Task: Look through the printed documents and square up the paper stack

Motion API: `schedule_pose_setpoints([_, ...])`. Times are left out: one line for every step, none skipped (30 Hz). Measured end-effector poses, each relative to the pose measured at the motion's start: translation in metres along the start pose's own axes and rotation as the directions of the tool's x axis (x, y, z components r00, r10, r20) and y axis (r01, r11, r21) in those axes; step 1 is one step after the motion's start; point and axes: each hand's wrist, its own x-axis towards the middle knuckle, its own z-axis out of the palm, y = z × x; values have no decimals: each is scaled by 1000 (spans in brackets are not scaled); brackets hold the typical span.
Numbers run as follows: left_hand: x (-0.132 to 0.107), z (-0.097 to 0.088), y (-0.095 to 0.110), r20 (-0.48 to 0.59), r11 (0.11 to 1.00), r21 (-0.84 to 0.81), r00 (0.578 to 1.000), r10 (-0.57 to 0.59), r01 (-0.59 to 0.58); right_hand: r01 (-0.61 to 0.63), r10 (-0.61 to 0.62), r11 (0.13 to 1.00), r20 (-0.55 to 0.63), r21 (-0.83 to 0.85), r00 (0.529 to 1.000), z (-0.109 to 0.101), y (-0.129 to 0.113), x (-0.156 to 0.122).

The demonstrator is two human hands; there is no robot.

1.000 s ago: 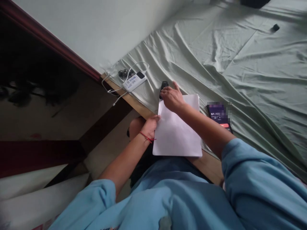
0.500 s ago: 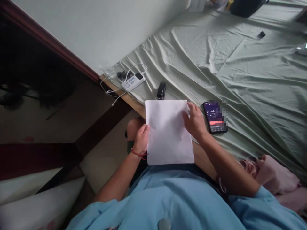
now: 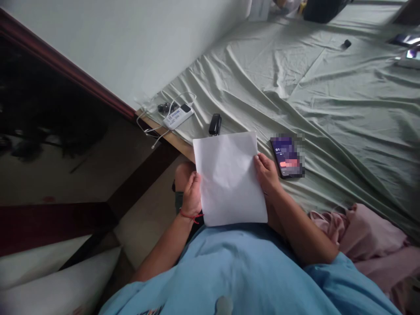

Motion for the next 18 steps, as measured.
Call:
schedule_pose_setpoints([-1,3,0,20,1000,-9,1000,13,-13,-1,1,1000,-6,1,1000,-1,2,0])
schedule_pose_setpoints([-2,5,0,49,1000,-22,999,9,-8,-3,3,1000,-6,-4,1000,-3,4,0])
schedule_pose_setpoints([-4,6,1,81,999,-36,997,-19,22,-7,7,1000,0,-10,1000,-5,6,1])
schedule_pose_setpoints([-5,8,1,111,996,-47,991,-72,78,-13,13,1000,11,-15,1000,-6,7,1])
schedule_pose_setpoints([-6,9,2,133,988,-55,982,-134,142,-18,18,1000,23,-16,1000,-7,8,1])
schedule_pose_setpoints([-7,10,2,148,977,-58,970,-195,205,-20,20,1000,34,-12,999,-8,9,1])
schedule_pose_setpoints([-7,10,2,156,964,-56,956,-247,259,-21,22,1000,43,-6,999,-8,9,2])
schedule_pose_setpoints([-7,10,1,159,954,-48,945,-285,296,-23,23,1000,51,1,998,-8,9,2])
schedule_pose_setpoints([-6,10,0,155,949,-39,940,-304,314,-23,23,1000,56,4,998,-8,8,2])
schedule_pose_setpoints([-5,9,-1,143,949,-35,942,-305,313,-21,21,1000,61,1,998,-8,8,2])
schedule_pose_setpoints([-4,9,-2,126,953,-35,947,-294,301,-13,14,1000,66,-13,998,-8,9,2])
schedule_pose_setpoints([-3,9,-3,104,959,-39,955,-277,282,-1,3,999,73,-37,997,-8,9,2])
schedule_pose_setpoints([-1,8,-4,82,964,-46,963,-257,261,18,-12,998,77,-67,997,-9,10,3])
schedule_pose_setpoints([0,8,-6,63,969,-51,969,-239,242,39,-32,994,78,-98,996,-9,12,3])
schedule_pose_setpoints([1,8,-7,49,973,-52,973,-224,227,61,-52,990,78,-130,996,-10,13,3])
schedule_pose_setpoints([3,8,-9,40,975,-50,976,-214,215,82,-71,984,74,-159,995,-10,15,3])
schedule_pose_setpoints([4,8,-10,35,977,-48,978,-204,206,100,-88,978,68,-184,994,-11,16,4])
schedule_pose_setpoints([5,8,-11,30,979,-45,980,-197,199,113,-102,972,66,-205,993,-11,17,4])
